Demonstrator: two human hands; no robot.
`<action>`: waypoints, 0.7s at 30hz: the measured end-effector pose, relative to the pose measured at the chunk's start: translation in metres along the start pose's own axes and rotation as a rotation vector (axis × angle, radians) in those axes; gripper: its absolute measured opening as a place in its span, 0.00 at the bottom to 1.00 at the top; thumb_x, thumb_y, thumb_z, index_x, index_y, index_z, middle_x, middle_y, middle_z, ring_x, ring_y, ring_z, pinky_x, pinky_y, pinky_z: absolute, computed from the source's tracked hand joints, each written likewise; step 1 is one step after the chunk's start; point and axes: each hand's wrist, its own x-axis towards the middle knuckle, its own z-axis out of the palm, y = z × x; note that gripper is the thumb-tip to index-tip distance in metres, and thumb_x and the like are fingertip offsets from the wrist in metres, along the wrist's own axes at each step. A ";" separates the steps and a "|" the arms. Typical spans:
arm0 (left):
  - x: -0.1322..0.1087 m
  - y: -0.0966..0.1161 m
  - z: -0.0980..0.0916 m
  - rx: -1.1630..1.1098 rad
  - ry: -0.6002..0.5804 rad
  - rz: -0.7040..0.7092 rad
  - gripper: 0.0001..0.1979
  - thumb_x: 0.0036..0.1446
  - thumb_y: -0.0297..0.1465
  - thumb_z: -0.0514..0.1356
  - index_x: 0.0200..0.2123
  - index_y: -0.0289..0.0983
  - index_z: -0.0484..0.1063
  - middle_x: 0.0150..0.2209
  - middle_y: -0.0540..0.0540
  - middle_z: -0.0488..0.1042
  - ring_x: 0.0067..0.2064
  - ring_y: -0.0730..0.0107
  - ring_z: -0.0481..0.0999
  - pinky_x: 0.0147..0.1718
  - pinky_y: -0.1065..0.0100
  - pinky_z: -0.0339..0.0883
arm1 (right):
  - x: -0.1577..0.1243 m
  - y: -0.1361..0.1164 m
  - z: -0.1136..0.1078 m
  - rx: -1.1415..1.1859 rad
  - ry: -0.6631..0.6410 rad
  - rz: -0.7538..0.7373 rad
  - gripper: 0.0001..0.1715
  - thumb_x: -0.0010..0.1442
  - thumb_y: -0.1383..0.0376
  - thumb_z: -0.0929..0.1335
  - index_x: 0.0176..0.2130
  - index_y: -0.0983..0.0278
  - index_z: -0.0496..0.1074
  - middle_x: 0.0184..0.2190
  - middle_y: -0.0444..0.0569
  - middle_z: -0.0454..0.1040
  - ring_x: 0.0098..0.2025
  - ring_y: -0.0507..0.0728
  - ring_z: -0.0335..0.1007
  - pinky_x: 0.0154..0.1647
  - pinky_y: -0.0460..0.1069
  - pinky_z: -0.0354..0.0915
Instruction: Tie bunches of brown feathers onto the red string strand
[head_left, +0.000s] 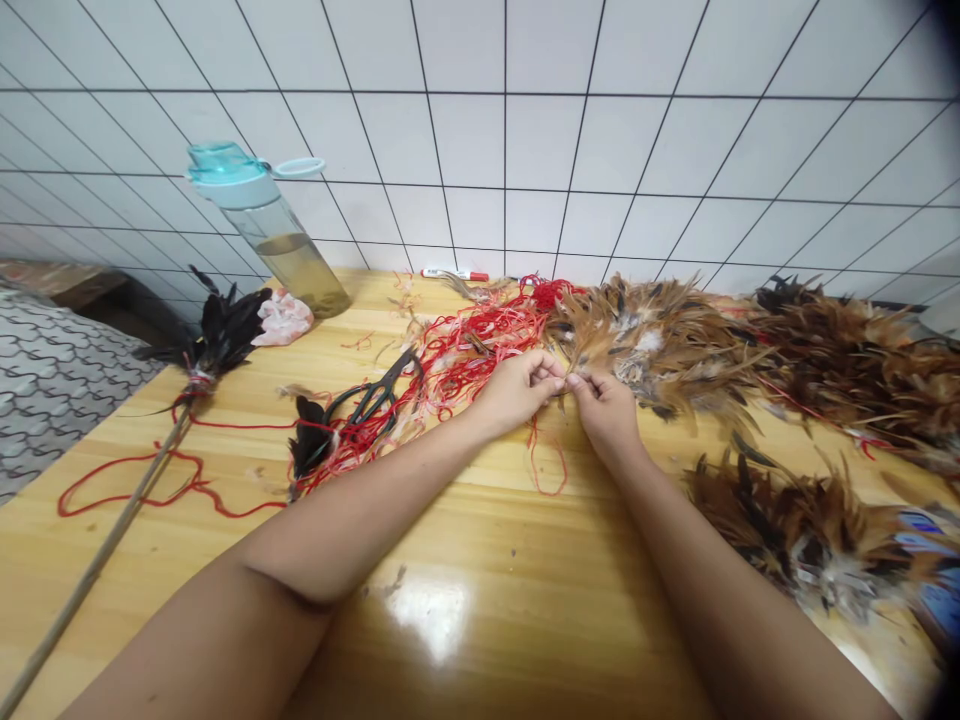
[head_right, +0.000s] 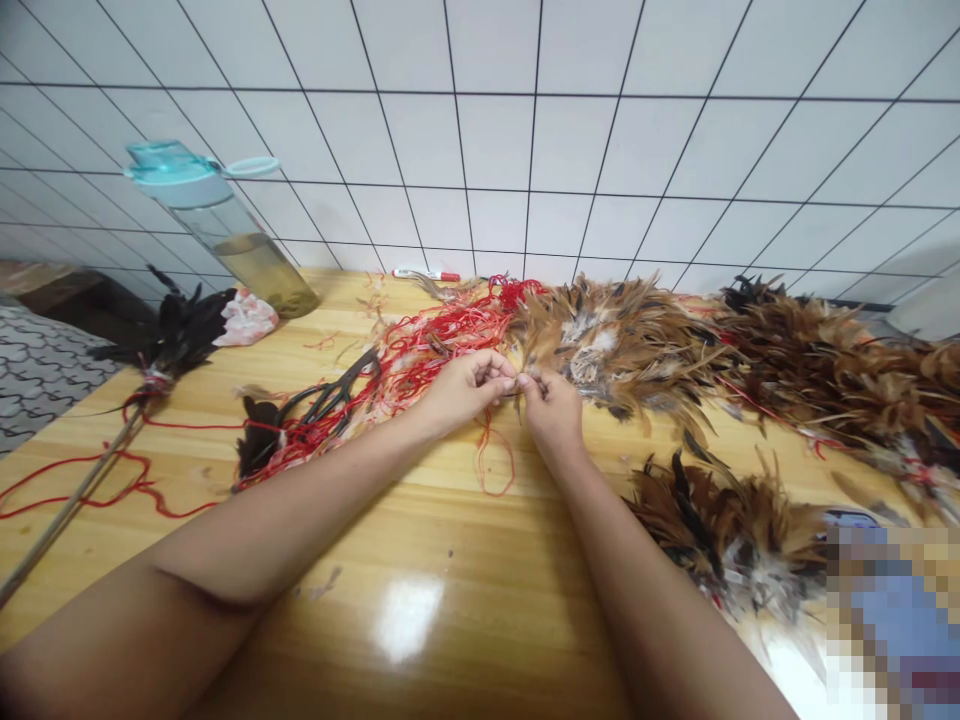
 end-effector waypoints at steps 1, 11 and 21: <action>0.000 0.000 0.000 0.039 0.012 0.013 0.05 0.52 0.28 0.59 0.33 0.34 0.68 0.27 0.52 0.69 0.28 0.80 0.67 0.28 0.76 0.63 | 0.000 0.000 0.000 0.011 -0.011 0.009 0.17 0.52 0.55 0.64 0.23 0.65 0.70 0.19 0.44 0.69 0.26 0.53 0.61 0.30 0.48 0.58; -0.005 0.004 -0.003 0.281 0.085 0.138 0.03 0.53 0.29 0.58 0.31 0.35 0.68 0.24 0.54 0.66 0.27 0.80 0.64 0.28 0.76 0.58 | 0.000 0.001 0.002 0.062 -0.049 0.010 0.18 0.51 0.55 0.65 0.20 0.65 0.68 0.18 0.43 0.65 0.25 0.51 0.59 0.30 0.47 0.57; -0.002 0.015 -0.014 0.548 0.033 0.118 0.07 0.54 0.33 0.56 0.28 0.35 0.69 0.26 0.51 0.70 0.27 0.75 0.66 0.29 0.72 0.59 | 0.004 0.003 -0.002 0.147 0.054 0.051 0.16 0.50 0.53 0.65 0.24 0.64 0.66 0.19 0.41 0.62 0.23 0.50 0.54 0.25 0.46 0.54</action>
